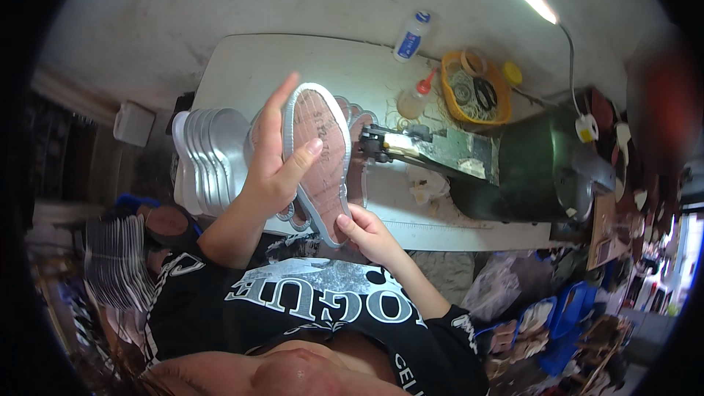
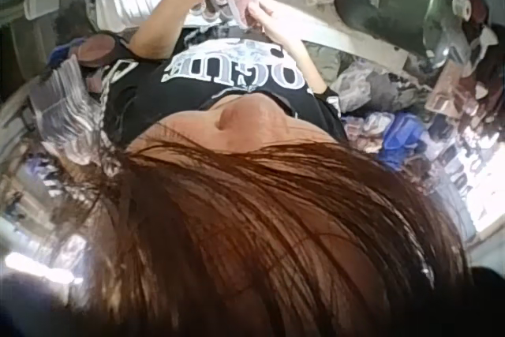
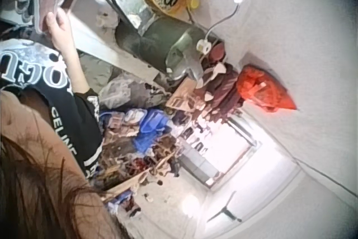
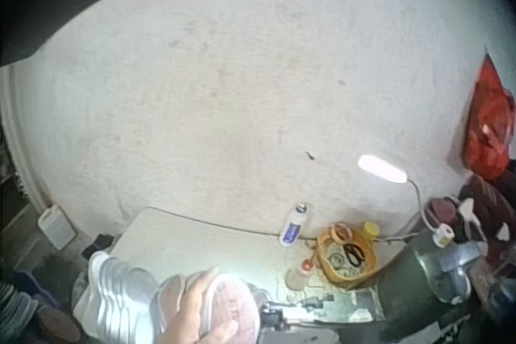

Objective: The recorder is manually attaching and pressing insoles into shoe outsoles at a workbench.

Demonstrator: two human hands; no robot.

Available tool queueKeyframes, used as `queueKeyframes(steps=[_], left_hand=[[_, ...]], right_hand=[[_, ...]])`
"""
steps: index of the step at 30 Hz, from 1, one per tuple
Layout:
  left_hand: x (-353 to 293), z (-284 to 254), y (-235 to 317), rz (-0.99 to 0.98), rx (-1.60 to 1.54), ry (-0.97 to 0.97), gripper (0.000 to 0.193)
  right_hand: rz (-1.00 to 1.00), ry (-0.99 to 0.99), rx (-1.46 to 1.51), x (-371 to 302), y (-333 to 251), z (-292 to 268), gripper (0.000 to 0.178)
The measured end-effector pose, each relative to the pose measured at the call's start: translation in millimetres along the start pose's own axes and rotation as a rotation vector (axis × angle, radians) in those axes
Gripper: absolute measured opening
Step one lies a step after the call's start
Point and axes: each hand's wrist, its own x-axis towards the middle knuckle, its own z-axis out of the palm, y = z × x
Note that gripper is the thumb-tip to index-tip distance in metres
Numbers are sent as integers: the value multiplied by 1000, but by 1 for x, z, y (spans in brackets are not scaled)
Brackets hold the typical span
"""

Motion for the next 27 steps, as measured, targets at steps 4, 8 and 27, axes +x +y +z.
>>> queueKeyframes(steps=[4,8,27], left_hand=[[-22,-8,15,-52,-218,-2,63],[-32,-21,13,17,-162,-100,65],[-70,-38,-8,208,-182,152,27]], right_hand=[[-74,-45,-58,-6,0,3,37],[-79,-63,-109,-10,2,6,36],[-304,153,-547,-6,3,24,23]])
